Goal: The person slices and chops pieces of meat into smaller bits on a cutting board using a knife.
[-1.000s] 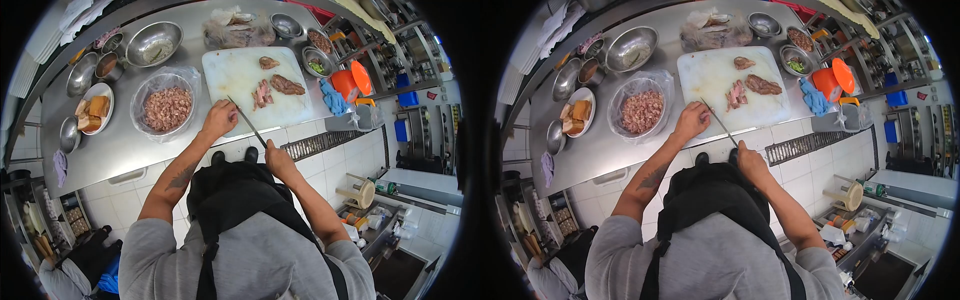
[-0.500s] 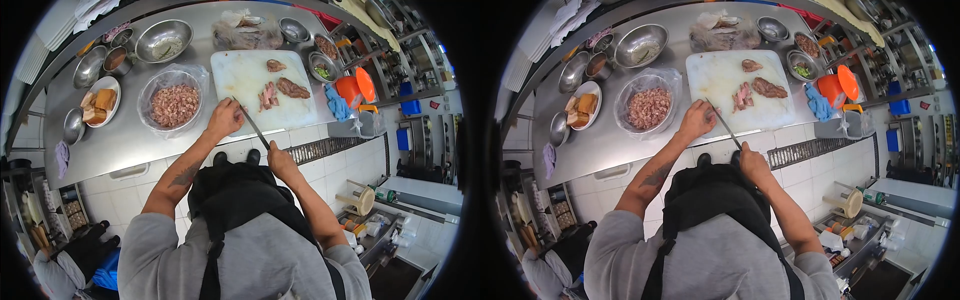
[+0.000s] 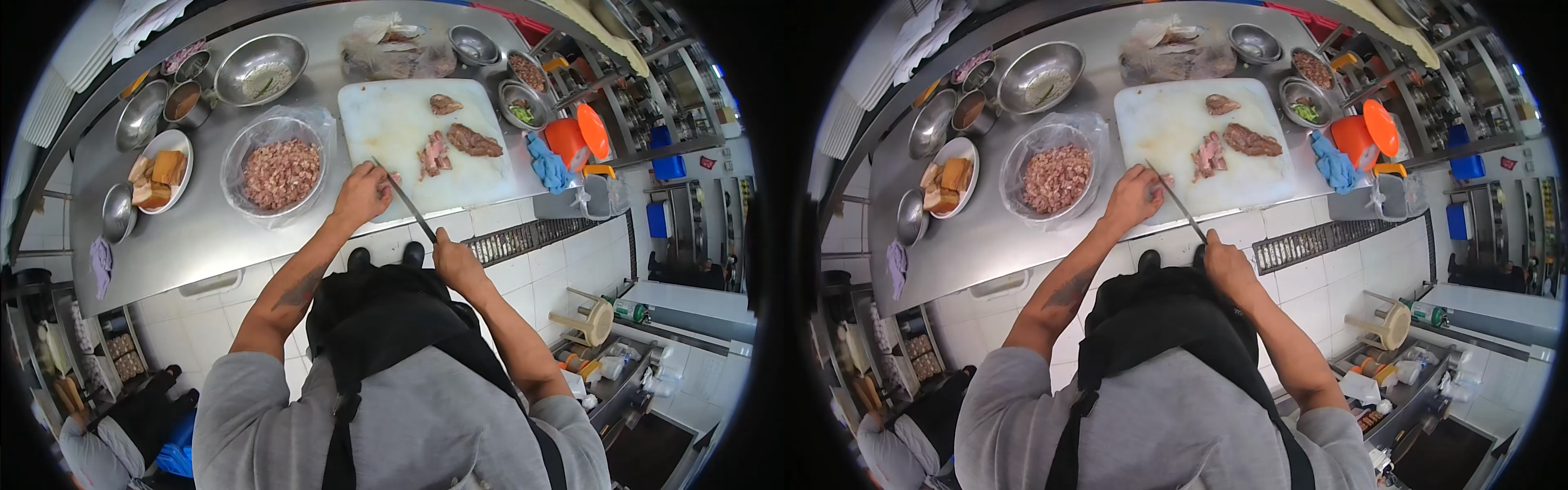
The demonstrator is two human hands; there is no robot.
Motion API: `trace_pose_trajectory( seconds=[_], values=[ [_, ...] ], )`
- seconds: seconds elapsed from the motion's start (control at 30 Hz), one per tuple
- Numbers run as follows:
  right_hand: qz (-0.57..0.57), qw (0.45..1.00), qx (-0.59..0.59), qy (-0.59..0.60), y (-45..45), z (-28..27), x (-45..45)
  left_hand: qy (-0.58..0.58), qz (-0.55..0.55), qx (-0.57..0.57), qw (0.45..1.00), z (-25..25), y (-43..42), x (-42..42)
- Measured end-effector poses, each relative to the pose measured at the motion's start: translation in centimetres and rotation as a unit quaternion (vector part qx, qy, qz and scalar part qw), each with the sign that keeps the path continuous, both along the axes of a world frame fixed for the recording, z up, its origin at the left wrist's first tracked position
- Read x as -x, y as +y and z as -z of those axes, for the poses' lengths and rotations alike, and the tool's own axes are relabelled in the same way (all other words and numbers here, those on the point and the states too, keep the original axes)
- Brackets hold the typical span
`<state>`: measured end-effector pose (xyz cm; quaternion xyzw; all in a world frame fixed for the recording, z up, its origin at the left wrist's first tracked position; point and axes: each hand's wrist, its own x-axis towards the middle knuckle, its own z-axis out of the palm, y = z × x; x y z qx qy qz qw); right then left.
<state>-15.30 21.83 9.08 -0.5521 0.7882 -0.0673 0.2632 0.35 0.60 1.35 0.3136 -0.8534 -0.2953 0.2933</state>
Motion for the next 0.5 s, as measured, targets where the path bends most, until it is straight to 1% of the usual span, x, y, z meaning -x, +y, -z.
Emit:
trace_pose_trajectory(
  seconds=[0.03,0.07,0.17,0.2,0.23,0.27,0.33,0.43,0.5],
  values=[
    [-0.012,1.0,-0.008,-0.002,-0.3,-0.7,0.4,0.012,-0.013,0.0,1.0,-0.1,-0.1,0.1],
    [-0.012,1.0,-0.022,0.018,-0.3,-1.4,0.3,0.011,-0.011,-0.002,1.0,0.0,-0.1,0.1],
    [-0.018,0.998,-0.053,0.026,0.6,-4.1,-0.1,0.014,0.001,0.003,1.0,0.5,-0.1,-0.2],
    [-0.01,0.998,-0.06,0.006,0.9,-4.5,-0.3,0.008,0.002,-0.001,1.0,0.6,-0.1,-0.2],
    [-0.011,0.998,-0.059,0.009,0.8,-3.3,0.1,0.004,0.002,-0.003,1.0,0.5,-0.2,0.0],
    [-0.01,0.999,-0.046,0.001,0.9,-0.9,0.3,0.004,0.003,-0.003,1.0,0.5,-0.3,0.0],
    [-0.006,1.0,-0.024,-0.011,0.5,0.1,0.1,0.013,0.005,0.005,1.0,0.5,-0.2,-0.2],
    [-0.009,1.0,-0.028,-0.006,-0.1,-0.5,0.1,0.01,-0.024,-0.007,1.0,-0.4,0.3,-0.3],
    [-0.018,1.0,-0.017,-0.002,0.1,-1.0,0.7,0.014,-0.013,-0.009,1.0,0.0,0.4,-0.1]
  ],
)
